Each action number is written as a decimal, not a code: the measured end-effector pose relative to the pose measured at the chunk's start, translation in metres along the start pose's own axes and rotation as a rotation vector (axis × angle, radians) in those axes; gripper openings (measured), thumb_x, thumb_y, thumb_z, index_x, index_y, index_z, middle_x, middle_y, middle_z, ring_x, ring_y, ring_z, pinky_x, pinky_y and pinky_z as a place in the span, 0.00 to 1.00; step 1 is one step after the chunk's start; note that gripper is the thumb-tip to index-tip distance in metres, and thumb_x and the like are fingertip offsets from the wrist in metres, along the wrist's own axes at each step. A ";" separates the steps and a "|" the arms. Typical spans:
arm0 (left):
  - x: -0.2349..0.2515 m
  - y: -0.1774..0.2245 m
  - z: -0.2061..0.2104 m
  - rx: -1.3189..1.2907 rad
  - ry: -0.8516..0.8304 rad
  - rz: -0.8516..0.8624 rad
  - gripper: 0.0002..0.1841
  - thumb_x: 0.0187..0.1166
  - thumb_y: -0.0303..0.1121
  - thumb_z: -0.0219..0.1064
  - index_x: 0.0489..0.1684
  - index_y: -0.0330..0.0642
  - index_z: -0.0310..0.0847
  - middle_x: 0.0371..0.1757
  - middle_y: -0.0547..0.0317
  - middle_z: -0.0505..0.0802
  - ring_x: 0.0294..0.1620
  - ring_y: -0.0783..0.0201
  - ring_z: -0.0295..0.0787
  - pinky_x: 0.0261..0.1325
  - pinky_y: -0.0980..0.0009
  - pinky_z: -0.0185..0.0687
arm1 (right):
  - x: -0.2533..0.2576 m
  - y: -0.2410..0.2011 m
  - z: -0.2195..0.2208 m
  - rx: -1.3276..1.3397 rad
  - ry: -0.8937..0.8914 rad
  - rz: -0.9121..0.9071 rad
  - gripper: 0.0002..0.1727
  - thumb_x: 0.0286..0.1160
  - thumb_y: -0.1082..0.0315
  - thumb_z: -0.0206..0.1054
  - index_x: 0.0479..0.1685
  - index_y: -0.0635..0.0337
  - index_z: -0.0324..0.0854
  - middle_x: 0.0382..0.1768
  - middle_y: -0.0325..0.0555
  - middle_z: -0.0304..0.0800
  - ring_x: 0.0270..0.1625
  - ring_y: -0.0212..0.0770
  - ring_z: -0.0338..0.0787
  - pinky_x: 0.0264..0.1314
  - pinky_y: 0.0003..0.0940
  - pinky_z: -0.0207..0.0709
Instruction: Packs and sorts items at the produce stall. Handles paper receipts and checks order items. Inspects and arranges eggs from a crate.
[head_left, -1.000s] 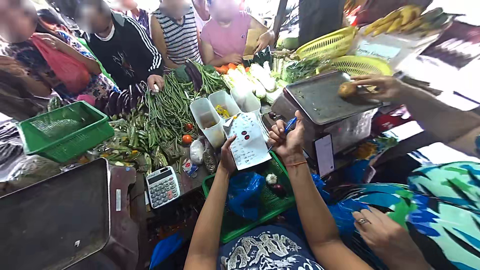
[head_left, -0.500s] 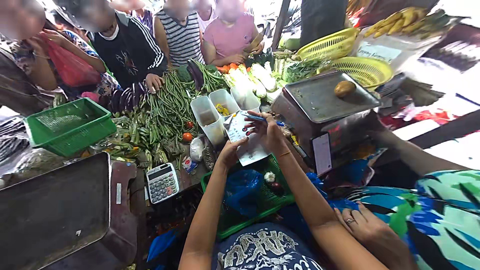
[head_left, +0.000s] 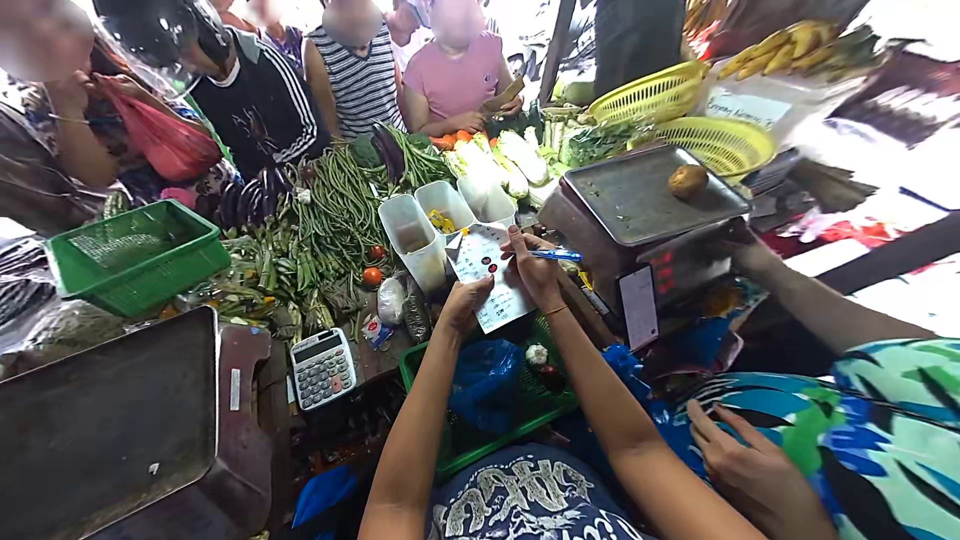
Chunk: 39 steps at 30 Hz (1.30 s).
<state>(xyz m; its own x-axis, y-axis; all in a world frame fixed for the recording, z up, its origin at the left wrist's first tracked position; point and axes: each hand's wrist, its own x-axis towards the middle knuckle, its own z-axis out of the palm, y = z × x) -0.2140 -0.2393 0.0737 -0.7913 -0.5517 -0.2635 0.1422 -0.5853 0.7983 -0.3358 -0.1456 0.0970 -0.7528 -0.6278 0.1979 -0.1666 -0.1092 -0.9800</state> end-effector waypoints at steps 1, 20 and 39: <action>-0.001 0.001 0.001 0.014 0.002 -0.001 0.14 0.83 0.27 0.66 0.63 0.35 0.78 0.42 0.47 0.95 0.39 0.57 0.96 0.47 0.60 0.94 | 0.000 0.001 0.002 -0.010 0.032 -0.014 0.30 0.84 0.34 0.57 0.34 0.52 0.87 0.21 0.44 0.89 0.11 0.35 0.77 0.12 0.28 0.71; -0.006 0.007 0.007 0.007 0.027 0.012 0.12 0.84 0.22 0.61 0.62 0.32 0.74 0.40 0.47 0.95 0.37 0.58 0.96 0.46 0.62 0.94 | 0.016 0.024 0.018 -0.281 0.189 -0.288 0.23 0.75 0.65 0.69 0.09 0.52 0.69 0.09 0.37 0.70 0.12 0.33 0.67 0.16 0.32 0.60; -0.004 0.001 0.009 0.011 0.042 0.037 0.13 0.84 0.22 0.61 0.63 0.32 0.75 0.41 0.47 0.94 0.38 0.58 0.96 0.47 0.62 0.93 | 0.011 0.023 0.015 -0.282 0.189 -0.184 0.19 0.75 0.62 0.70 0.15 0.54 0.75 0.13 0.42 0.73 0.16 0.38 0.72 0.20 0.39 0.65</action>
<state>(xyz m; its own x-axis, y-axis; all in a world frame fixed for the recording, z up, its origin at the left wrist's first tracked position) -0.2162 -0.2324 0.0801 -0.7596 -0.5979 -0.2558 0.1646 -0.5573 0.8138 -0.3386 -0.1664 0.0767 -0.7937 -0.4612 0.3967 -0.4589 0.0257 -0.8881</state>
